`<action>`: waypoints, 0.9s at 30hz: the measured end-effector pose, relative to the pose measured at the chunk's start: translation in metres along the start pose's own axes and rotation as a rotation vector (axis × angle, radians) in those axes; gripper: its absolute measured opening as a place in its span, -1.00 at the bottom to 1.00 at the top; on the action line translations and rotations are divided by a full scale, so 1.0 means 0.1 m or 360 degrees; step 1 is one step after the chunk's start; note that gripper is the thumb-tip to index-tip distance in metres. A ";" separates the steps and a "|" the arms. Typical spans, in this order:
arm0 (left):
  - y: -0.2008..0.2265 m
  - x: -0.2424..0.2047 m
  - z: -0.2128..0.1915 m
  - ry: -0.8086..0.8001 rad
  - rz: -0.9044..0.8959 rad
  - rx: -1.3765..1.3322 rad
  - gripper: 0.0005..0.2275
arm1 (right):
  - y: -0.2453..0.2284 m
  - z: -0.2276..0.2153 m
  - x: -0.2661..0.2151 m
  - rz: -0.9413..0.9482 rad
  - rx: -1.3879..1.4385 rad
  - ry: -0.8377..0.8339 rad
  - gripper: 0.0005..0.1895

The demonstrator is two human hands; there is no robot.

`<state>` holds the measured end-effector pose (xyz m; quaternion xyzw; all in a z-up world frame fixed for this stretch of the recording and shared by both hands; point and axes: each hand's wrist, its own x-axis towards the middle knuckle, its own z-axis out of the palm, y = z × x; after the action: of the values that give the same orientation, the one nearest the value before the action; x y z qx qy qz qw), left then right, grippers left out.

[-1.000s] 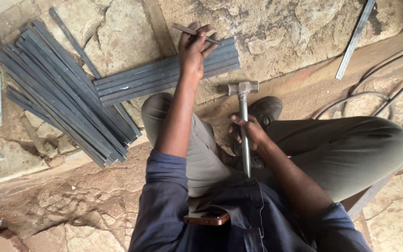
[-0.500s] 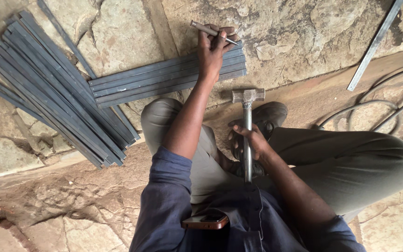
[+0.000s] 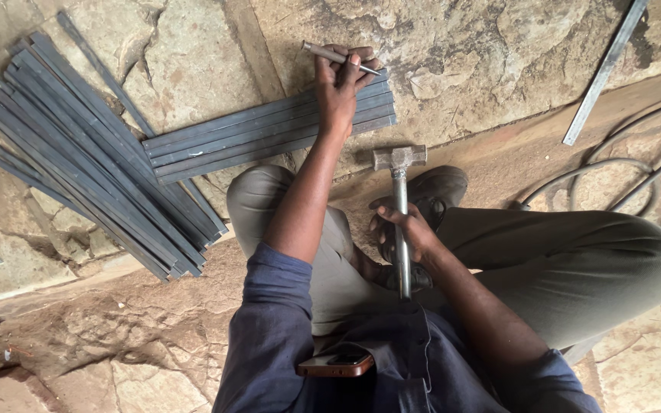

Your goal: The person sits on the floor and aligns a stack of metal rods. Using a hammer and a metal punch, they repeatedly strike the punch to create indentations on the rods. The person adjusts the stack and continues marking multiple rods in a repetitive sequence.

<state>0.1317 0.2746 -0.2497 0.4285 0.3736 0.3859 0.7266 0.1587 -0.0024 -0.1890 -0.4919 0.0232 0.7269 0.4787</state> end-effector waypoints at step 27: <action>0.00 0.00 0.01 -0.0069 0.0030 0.0046 -0.87 | 0.00 0.02 -0.01 -0.0011 -0.0011 0.0016 -0.53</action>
<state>0.1325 0.2738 -0.2496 0.4507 0.3592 0.3779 0.7246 0.1575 -0.0015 -0.1873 -0.4973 0.0216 0.7228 0.4793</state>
